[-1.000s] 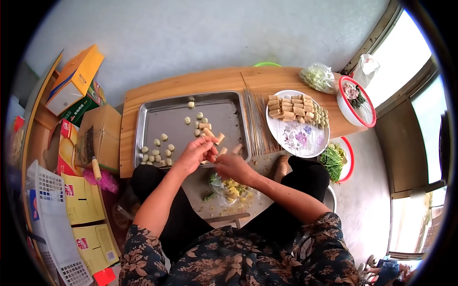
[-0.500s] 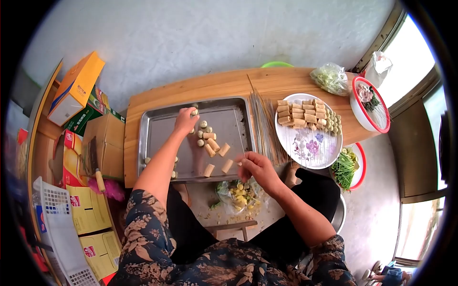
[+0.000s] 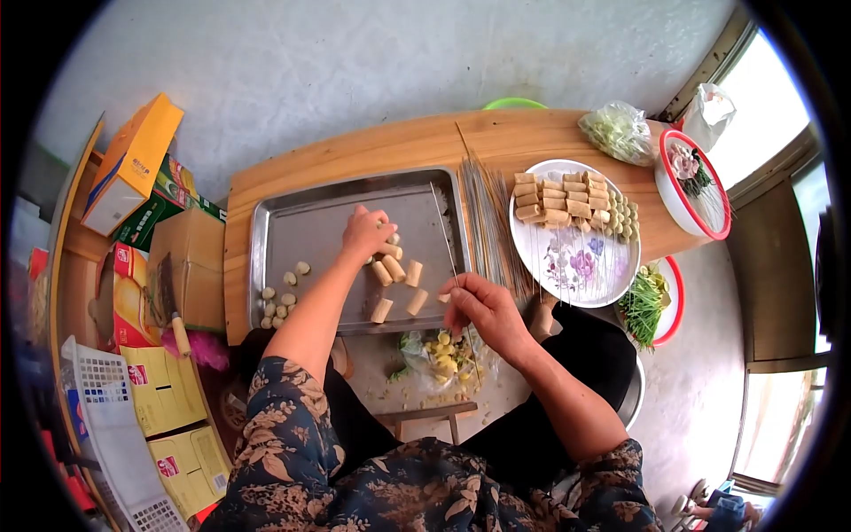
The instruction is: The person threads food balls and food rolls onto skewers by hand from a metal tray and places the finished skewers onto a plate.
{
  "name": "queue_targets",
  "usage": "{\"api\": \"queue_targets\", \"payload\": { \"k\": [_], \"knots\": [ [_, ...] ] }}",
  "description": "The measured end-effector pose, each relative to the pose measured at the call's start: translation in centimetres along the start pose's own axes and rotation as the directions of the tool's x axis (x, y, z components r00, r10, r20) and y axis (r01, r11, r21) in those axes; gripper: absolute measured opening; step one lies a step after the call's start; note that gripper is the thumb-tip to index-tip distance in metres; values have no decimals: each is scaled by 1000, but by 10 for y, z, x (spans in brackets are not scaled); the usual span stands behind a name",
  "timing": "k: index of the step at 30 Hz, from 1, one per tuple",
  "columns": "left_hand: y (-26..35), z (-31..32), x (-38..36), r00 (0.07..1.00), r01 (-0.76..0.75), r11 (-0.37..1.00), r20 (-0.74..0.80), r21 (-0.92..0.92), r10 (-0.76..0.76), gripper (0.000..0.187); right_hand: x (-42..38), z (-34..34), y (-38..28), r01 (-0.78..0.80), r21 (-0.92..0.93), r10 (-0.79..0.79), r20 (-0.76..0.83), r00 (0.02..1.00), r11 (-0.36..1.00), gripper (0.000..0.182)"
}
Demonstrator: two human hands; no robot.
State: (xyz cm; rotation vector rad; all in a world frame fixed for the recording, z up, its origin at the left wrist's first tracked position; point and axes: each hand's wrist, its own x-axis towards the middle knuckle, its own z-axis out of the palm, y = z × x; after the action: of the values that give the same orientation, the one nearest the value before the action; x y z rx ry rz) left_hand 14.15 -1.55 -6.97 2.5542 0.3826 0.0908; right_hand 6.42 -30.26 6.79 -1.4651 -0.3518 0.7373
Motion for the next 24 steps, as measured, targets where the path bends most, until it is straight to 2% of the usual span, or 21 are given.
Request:
{"api": "queue_targets", "payload": {
  "k": [2, 5, 6, 8, 9, 16, 18, 19, 21, 22, 23, 24],
  "knots": [
    [1, 3, -20, 999, -50, 999, -7, -10, 50, 21, 0, 0, 4, 16, -23, -16, -3, 1000, 1000, 20],
    [2, -4, -50, 987, -100, 995, 124, -10, 101, 14, 3, 0, 17, 31, -3, -31, -59, 998, 1000, 20],
    [0, -8, -59, 988, -101, 995, 116, -7, 101, 14, 4, 1, 19, 38, -5, -38, -54, 998, 999, 20],
    [-5, -16, -75, 944, -186, 982, 281, 21, 173, 15, 4, 2, 22, -6, -29, 4, -80, 997, 1000, 20],
    [-8, -19, -83, 935, -205, 978, 305, 47, 181, 22, 4, 2, 25, 1, -33, -3, -79, 997, 999, 20],
    [-17, -40, -109, 934, -267, 926, 309, 268, 180, 18, -12, 19, 24, -6, -5, 6, -60, 998, 1000, 19],
    [2, -57, -120, 958, -155, 951, 277, 269, 78, 14, -23, 22, 22, -3, 8, 4, -62, 998, 1000, 19],
    [7, -62, -121, 957, -159, 950, 277, 267, 83, 14, -29, 23, 22, 9, 24, -8, -42, 999, 1000, 21],
    [14, -72, -118, 973, -130, 979, 211, 156, 96, 15, -39, 29, 25, 7, 68, -5, -34, 999, 998, 24],
    [18, -76, -117, 973, -129, 979, 210, 157, 94, 15, -46, 33, 25, 7, 69, -5, -32, 999, 998, 24],
    [23, -80, -117, 957, 106, 949, 291, -298, -16, 16, -53, 38, 21, 11, 29, -10, -34, 999, 1000, 25],
    [26, -83, -120, 910, 348, 670, 407, -656, -74, 16, -60, 44, 19, 13, -10, -13, -34, 999, 1000, 25]
  ]
}}
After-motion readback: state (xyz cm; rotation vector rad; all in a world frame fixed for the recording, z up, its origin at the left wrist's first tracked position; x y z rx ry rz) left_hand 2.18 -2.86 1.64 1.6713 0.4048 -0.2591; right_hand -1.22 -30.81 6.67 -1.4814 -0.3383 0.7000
